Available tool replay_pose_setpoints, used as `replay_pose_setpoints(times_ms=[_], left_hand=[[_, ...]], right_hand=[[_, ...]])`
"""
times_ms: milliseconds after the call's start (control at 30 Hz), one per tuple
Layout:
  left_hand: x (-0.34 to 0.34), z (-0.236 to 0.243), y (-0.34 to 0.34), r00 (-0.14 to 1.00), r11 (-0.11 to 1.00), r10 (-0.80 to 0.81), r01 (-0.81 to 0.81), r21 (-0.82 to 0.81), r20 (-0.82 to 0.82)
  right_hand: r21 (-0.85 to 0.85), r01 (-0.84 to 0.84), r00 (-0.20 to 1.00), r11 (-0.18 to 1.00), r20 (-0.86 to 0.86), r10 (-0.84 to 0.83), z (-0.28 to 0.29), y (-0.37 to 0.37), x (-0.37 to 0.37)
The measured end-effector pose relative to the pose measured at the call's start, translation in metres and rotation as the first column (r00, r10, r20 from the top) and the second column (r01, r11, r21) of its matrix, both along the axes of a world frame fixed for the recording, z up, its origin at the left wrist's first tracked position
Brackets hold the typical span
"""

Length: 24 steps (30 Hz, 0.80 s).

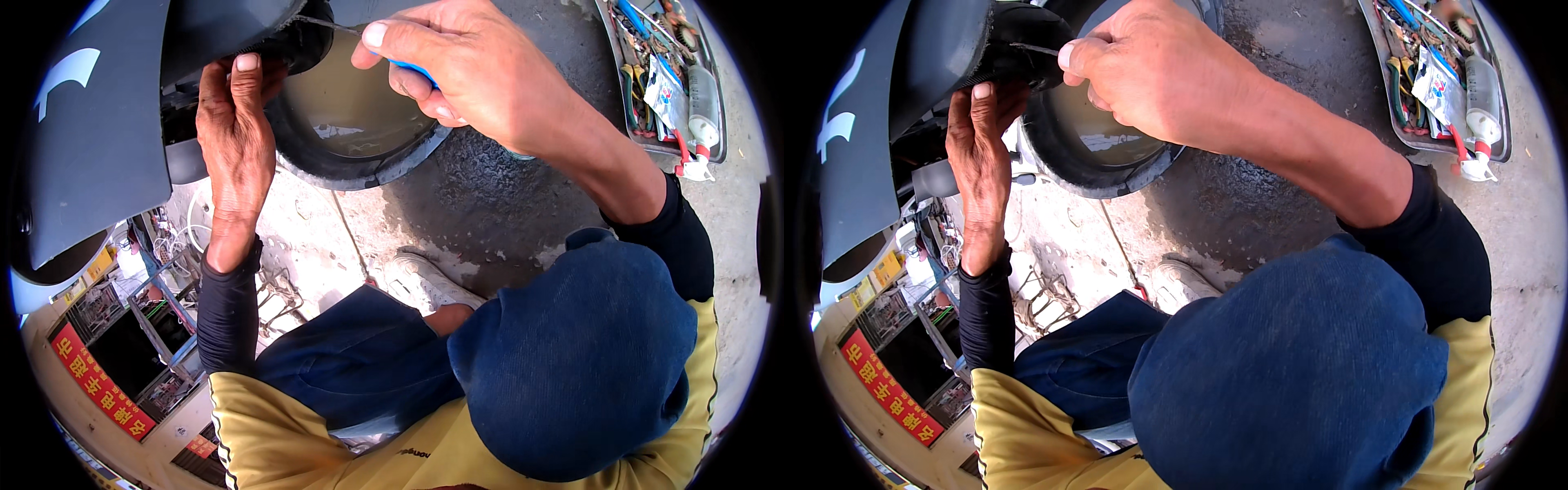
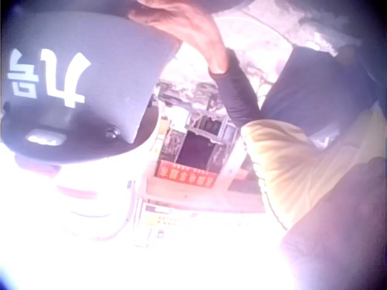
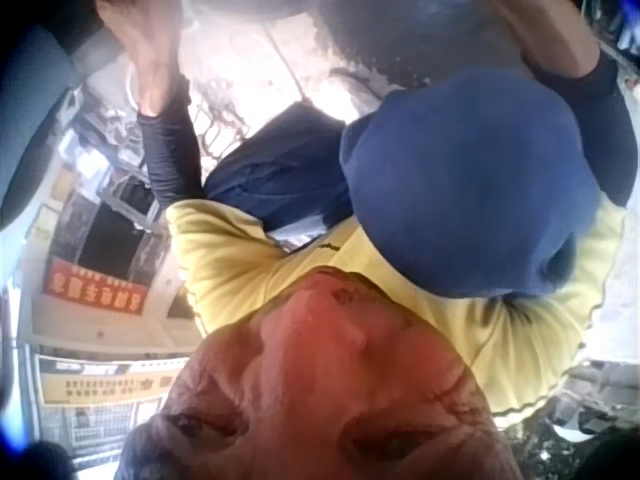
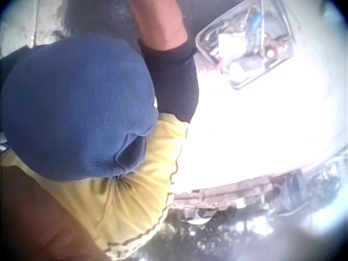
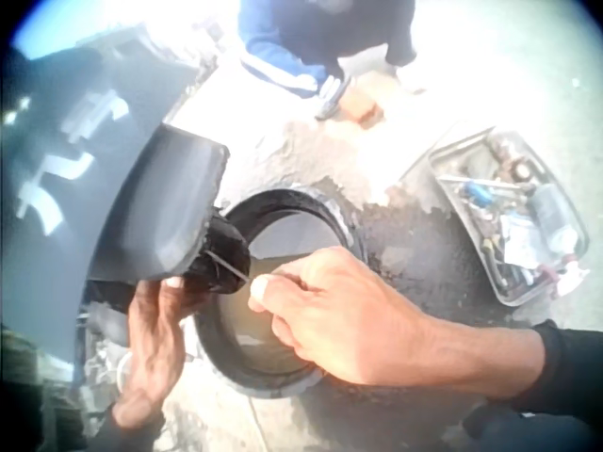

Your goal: The person applies sealant to the inner rim of a scooter tire using a screwdriver and a small brush. They then insert a small strip into the tire and pour out the water from the tire into a nearby bucket.

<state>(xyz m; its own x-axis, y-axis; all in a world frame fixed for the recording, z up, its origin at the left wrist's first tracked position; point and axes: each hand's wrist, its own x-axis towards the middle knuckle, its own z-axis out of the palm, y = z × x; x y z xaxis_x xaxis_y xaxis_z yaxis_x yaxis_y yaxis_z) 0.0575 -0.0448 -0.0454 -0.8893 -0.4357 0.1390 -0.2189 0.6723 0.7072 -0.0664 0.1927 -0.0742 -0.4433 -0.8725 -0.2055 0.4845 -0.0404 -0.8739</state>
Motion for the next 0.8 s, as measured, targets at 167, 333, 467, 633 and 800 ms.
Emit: replay_pose_setpoints(times_ms=[167,333,467,633,800], left_hand=[[-0.002,0.002,0.004,1.000,1.000,-0.015,0.015,-0.016,0.005],[0.000,0.002,0.002,1.000,1.000,-0.007,0.008,-0.029,0.019],[-0.001,0.002,0.003,1.000,1.000,-0.004,0.004,-0.016,0.012],[-0.001,0.003,0.004,1.000,0.999,-0.016,0.017,-0.027,0.022],[-0.001,0.001,0.002,1.000,1.000,-0.012,0.012,-0.015,0.015]], right_hand=[[-0.028,0.044,0.995,0.999,-0.093,-0.047,-0.012,-0.001,0.007],[0.170,0.038,0.989,0.985,-0.151,-0.012,-0.009,-0.015,0.009],[0.099,0.063,0.997,0.993,-0.048,-0.058,-0.010,-0.013,0.009],[0.086,0.060,0.991,0.994,-0.124,-0.049,-0.016,-0.014,0.012],[0.010,0.071,0.989,0.997,-0.133,-0.069,-0.017,-0.013,0.012]])
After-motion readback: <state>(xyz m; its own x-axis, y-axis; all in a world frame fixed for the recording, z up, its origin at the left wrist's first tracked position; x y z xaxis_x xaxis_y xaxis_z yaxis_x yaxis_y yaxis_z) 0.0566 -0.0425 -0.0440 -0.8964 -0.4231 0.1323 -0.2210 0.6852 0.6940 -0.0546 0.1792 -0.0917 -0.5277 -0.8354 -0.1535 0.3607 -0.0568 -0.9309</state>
